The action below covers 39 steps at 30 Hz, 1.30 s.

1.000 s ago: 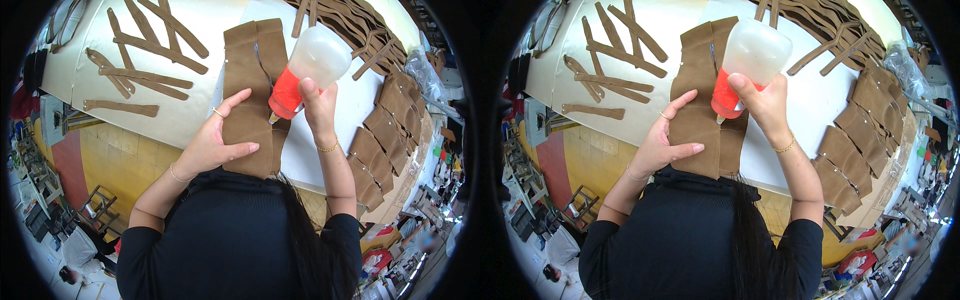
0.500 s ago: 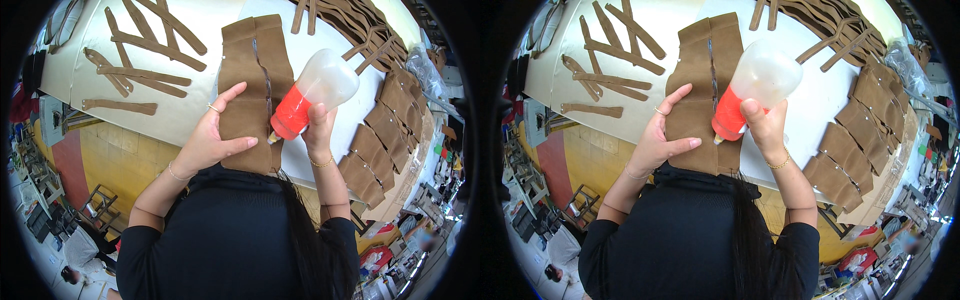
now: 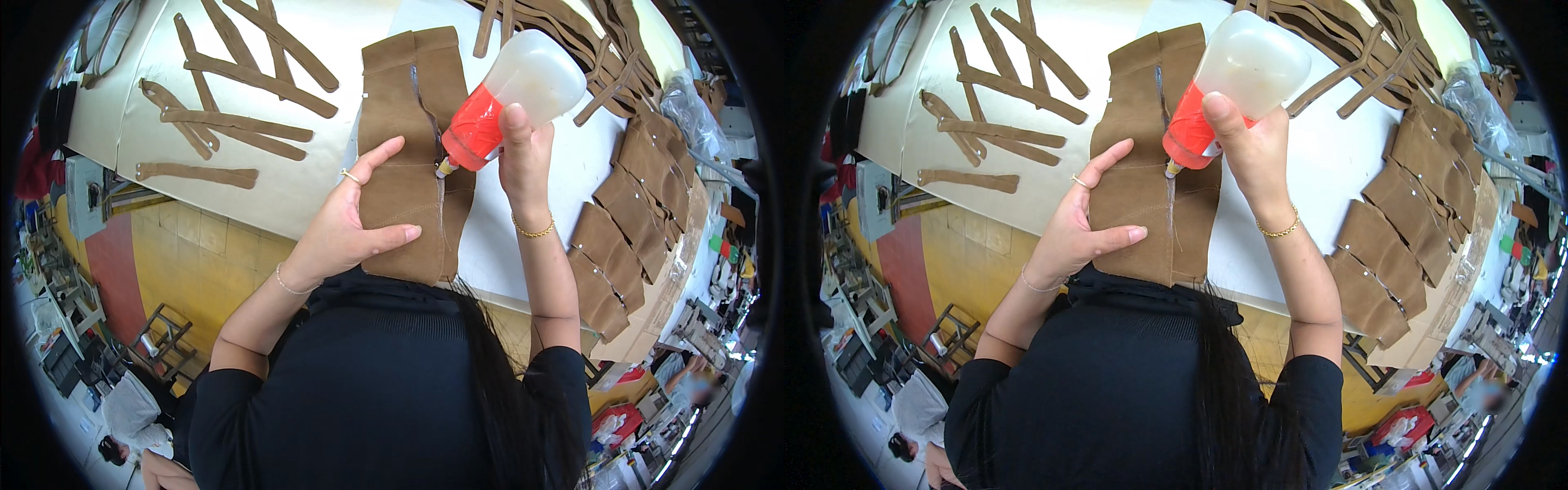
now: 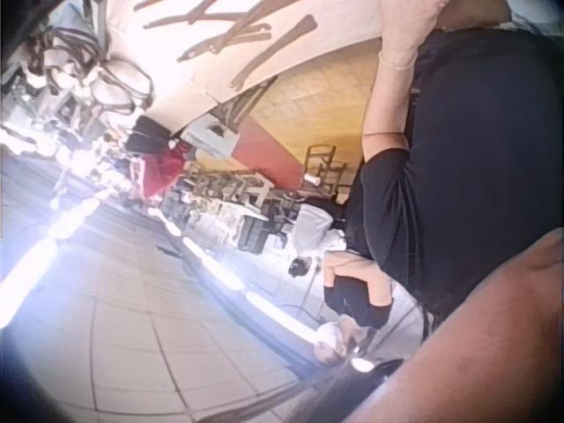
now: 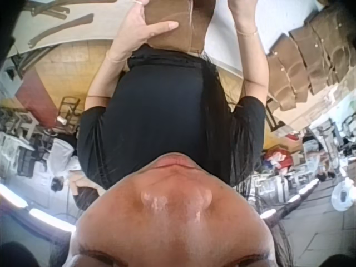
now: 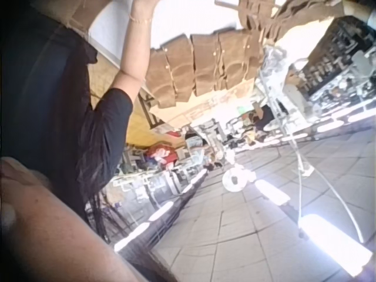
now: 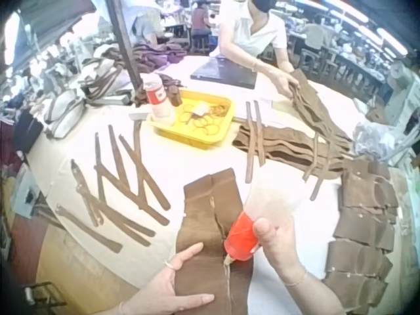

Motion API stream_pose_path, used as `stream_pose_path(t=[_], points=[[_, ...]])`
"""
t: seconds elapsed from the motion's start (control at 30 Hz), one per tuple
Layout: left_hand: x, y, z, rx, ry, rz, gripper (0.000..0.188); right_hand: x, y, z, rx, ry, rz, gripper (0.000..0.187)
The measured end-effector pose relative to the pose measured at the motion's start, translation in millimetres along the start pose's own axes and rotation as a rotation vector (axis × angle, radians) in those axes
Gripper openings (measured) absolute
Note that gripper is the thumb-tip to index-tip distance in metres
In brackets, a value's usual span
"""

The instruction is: The person applies glue from a red-capped bottle along the edges of brown leather pieces and narrow leather strips on a white worktable. The person handles each piece one at a time, applies glue, and places the pieces back on the table.

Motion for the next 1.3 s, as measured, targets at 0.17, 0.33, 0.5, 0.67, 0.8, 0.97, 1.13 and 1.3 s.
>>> stream_pose_path(t=[0.17, 0.33, 0.5, 0.67, 0.8, 0.97, 1.13, 1.3], points=[[-0.7, -0.8, 0.1, 0.018, -0.001, 0.063, 0.084, -0.5, -3.2, 6.7, 0.01, 0.0, -0.032, 0.057], [-2.4, -1.4, -1.1, 0.035, 0.001, 0.117, 0.083, 4.6, 0.5, 21.7, 0.021, -0.001, -0.043, 0.064], [-2.3, -2.0, -1.8, 0.044, -0.031, 0.093, 0.083, 7.2, 4.8, 34.4, -0.044, -0.067, -0.009, 0.079], [-5.2, 0.4, -2.0, 0.043, -0.06, -0.004, 0.085, 7.4, 1.9, 46.8, 0.001, -0.082, -0.108, 0.072], [-5.4, 1.2, -1.2, 0.077, -0.011, 0.01, 0.086, 3.3, -1.1, 58.5, -0.011, -0.153, -0.204, 0.069], [-10.0, -0.1, 16.5, 0.294, 0.12, 0.488, 0.083, 1.5, 10.3, 53.5, 0.08, -0.389, -0.45, 0.074], [-30.7, 9.6, 45.7, 0.281, 0.533, 0.953, 0.065, 2.3, 24.7, 41.4, 0.192, -0.389, -0.617, 0.066], [-32.5, -3.8, 52.2, 0.025, 0.412, 0.826, 0.057, 3.0, 31.0, 37.2, 0.145, -0.348, -0.668, 0.061]])
Point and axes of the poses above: each hand's wrist, its own z-axis away from the middle knuckle, its own y-axis out of the back of the hand, x = y × z, the point moved 3 cm from there along -z, towards the middle knuckle, and after that the axes turned 6 degrees about -y, right-handed, at the moved point
